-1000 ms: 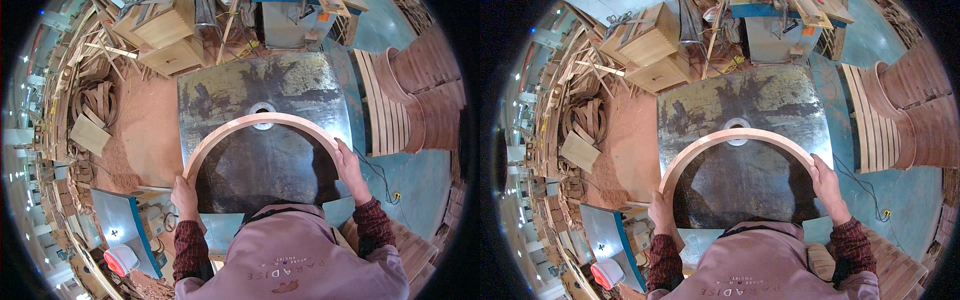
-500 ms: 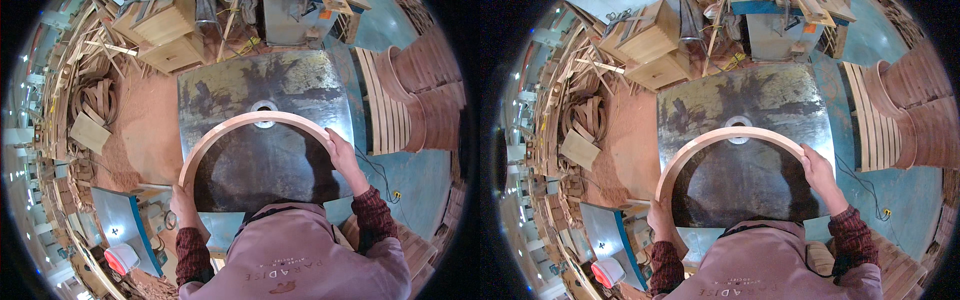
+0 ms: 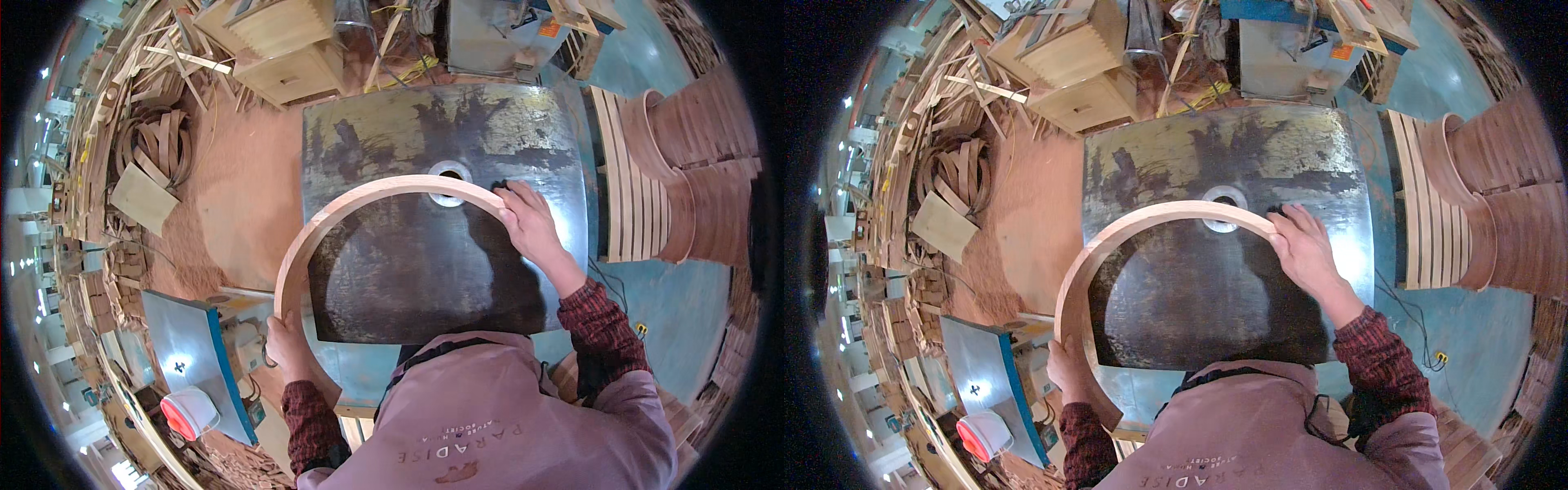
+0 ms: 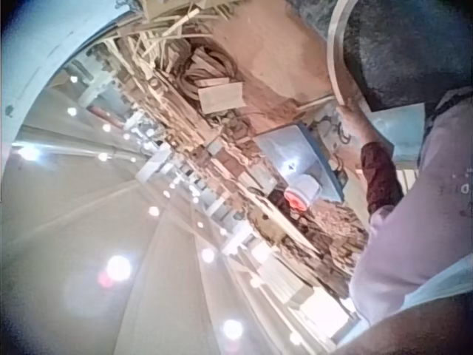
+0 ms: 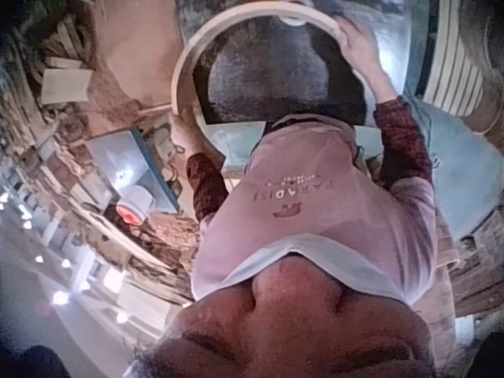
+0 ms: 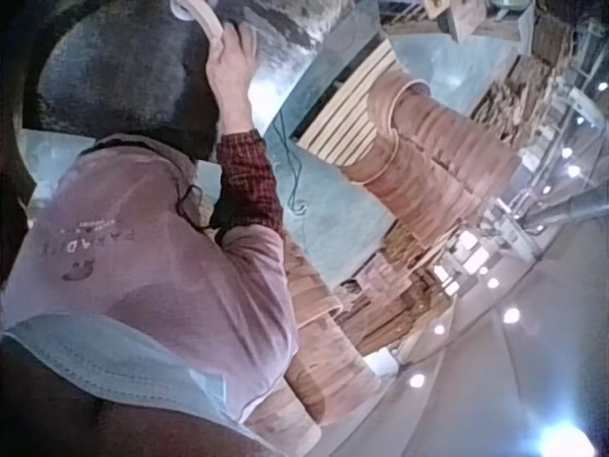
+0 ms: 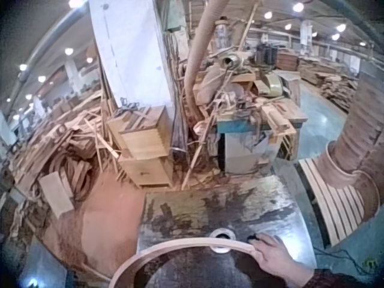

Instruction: The recorder is sanding the inner edges of curved wooden pieces using a spindle sander and stacking them.

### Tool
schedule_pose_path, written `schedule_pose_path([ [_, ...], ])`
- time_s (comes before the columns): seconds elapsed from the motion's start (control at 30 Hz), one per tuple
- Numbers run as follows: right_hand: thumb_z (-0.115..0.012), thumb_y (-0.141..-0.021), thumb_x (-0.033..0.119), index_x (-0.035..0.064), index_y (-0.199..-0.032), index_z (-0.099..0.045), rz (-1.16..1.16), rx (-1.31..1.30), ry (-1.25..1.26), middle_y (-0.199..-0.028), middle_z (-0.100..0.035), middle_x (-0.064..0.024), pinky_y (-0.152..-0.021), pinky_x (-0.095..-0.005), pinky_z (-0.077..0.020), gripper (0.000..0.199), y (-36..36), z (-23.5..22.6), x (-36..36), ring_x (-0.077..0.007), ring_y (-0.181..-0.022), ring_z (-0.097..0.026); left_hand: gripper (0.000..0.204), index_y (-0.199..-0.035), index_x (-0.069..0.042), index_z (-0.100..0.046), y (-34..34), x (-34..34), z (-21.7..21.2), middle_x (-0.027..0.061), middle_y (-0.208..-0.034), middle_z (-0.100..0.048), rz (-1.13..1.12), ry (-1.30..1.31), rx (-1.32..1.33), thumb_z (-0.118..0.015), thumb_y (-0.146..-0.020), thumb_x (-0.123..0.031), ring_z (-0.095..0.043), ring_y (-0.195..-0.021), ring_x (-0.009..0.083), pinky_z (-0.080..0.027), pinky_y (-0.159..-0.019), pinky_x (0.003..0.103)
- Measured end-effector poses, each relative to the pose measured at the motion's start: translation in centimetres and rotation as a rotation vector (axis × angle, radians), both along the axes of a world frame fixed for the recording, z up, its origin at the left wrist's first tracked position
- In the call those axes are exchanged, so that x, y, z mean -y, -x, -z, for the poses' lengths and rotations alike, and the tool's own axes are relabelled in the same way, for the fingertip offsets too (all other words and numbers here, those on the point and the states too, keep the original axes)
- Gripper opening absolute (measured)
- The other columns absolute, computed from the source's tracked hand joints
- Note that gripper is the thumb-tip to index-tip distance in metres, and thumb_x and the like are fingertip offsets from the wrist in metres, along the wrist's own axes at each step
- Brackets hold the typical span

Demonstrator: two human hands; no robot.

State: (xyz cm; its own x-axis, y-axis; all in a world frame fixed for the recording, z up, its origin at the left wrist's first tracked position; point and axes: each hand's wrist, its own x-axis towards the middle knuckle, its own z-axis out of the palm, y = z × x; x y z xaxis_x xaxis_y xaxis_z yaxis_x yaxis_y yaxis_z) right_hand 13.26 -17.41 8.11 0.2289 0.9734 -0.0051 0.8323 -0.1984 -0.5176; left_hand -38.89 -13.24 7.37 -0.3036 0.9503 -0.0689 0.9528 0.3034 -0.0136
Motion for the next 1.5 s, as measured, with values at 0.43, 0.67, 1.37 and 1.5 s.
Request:
schedule_pose_path([
  [0.43,-0.055,-0.104,0.031,0.0153,-0.138,-0.065,-0.155,0.170,-0.052,-0.151,-0.054,-0.0170,-0.122,-0.0581,-0.0306,0.038,7.6,0.6,-13.6,-0.0354,-0.151,-0.039,0.041,-0.094,-0.005,-0.057,7.8,-4.7,1.7,0.0231,-0.081,-0.071,-0.130,-0.129,-0.074,-0.061,-0.101,-0.045,-0.070,-0.079,0.0460,-0.054,-0.070,0.057],
  [0.67,-0.052,-0.105,0.031,0.0129,-0.126,-0.066,-0.191,0.209,-0.150,-0.124,-0.068,-0.0209,-0.105,-0.0562,-0.0476,0.031,9.7,0.3,-22.1,-0.0402,-0.124,-0.061,0.046,-0.092,-0.005,-0.064,9.6,-11.3,2.6,0.0258,-0.086,-0.074,-0.205,-0.169,-0.032,-0.064,-0.096,-0.051,-0.073,-0.084,0.0456,-0.058,-0.074,0.056],
  [1.37,-0.069,-0.101,0.031,0.0024,-0.140,-0.056,-0.005,-1.280,0.049,-0.116,-0.072,-0.0111,-0.082,-0.0354,-0.0591,0.051,7.2,-11.5,-13.8,-0.0196,-0.097,-0.072,0.036,-0.108,0.003,-0.072,-1.9,-5.2,-7.5,0.0019,-0.091,-0.072,-0.097,-0.217,1.263,-0.065,-0.105,-0.033,-0.063,-0.074,0.0103,-0.053,-0.062,0.032],
  [1.5,-0.072,-0.099,0.034,0.0052,-0.139,-0.058,-0.218,-1.531,0.344,-0.125,-0.069,-0.0094,-0.092,-0.0407,-0.0570,0.052,14.2,-7.8,-9.5,-0.0188,-0.114,-0.067,0.038,-0.119,0.002,-0.072,-10.7,-5.5,-6.5,0.0040,-0.104,-0.074,-0.012,0.033,1.594,-0.060,-0.108,-0.032,-0.068,-0.087,0.0117,-0.056,-0.075,0.029],
])
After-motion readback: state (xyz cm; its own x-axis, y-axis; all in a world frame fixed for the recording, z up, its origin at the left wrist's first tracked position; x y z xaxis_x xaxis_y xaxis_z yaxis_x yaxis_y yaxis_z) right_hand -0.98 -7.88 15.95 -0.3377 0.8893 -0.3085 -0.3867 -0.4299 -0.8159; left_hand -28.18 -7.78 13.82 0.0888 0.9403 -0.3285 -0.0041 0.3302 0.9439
